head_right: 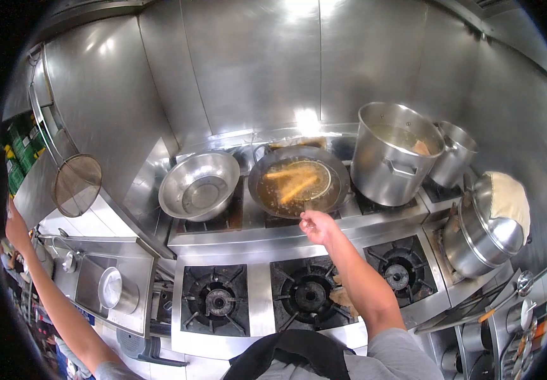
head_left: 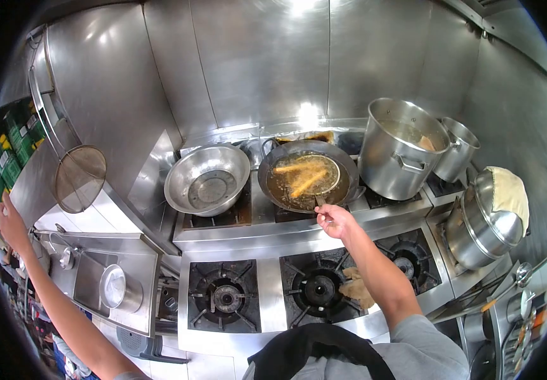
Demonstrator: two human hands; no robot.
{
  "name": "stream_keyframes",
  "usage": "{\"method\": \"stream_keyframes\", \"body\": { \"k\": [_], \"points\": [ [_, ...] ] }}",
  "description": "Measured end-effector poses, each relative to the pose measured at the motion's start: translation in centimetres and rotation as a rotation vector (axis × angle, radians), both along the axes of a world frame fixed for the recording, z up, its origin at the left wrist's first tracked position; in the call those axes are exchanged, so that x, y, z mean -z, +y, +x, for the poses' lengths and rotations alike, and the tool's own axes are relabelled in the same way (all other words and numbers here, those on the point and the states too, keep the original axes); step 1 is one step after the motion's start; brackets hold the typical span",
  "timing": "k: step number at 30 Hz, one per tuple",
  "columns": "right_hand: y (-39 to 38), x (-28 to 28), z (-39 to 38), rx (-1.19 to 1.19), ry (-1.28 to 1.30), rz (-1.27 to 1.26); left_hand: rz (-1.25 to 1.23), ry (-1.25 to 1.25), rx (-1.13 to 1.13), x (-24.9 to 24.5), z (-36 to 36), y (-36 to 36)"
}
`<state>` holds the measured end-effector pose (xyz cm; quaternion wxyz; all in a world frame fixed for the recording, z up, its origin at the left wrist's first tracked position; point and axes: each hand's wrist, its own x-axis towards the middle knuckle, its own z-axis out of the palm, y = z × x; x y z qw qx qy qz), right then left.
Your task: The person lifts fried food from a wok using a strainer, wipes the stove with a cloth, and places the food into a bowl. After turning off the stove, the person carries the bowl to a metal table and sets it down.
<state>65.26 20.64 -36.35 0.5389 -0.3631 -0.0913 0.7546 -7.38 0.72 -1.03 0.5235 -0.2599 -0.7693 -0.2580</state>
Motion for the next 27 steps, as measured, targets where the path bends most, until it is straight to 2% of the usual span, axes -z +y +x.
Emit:
{"method": "stream_keyframes", "body": {
  "k": [2,9,11,12,14,15,17,24,27],
  "points": [
    [-0.5,0.1,0.7,-0.022,-0.004,0.021,0.034,-0.157,-0.009,-0.2,0.0,0.0],
    [-3.3,-1.0,2.8,-0.047,-0.071,0.058,0.062,-0.032,0.104,0.3,-2.2,0.2],
    [-3.9,-1.3,3.3,-0.070,-0.062,0.051,0.046,0.259,0.168,0.4,-1.9,0.0],
    [-4.4,-1.6,3.3,-0.070,-0.063,0.051,0.046,0.258,0.169,0.5,-1.6,0.0],
    [-5.1,-2.2,3.2,-0.040,-0.056,0.041,0.144,0.078,0.209,0.6,-1.0,0.3],
    [-5.3,-2.4,3.1,-0.039,-0.056,0.041,0.144,0.077,0.210,0.5,-0.7,0.3],
    [-5.4,-2.5,3.1,-0.047,-0.052,0.009,0.110,-0.080,0.193,0.3,0.0,0.2],
    [-2.8,-1.5,1.3,-0.014,-0.045,0.054,0.044,-0.063,0.135,0.2,-1.2,0.0],
    [-1.3,-1.5,0.6,-0.017,-0.033,0.056,0.041,-0.063,0.045,0.2,-1.4,0.1]
  ]
}}
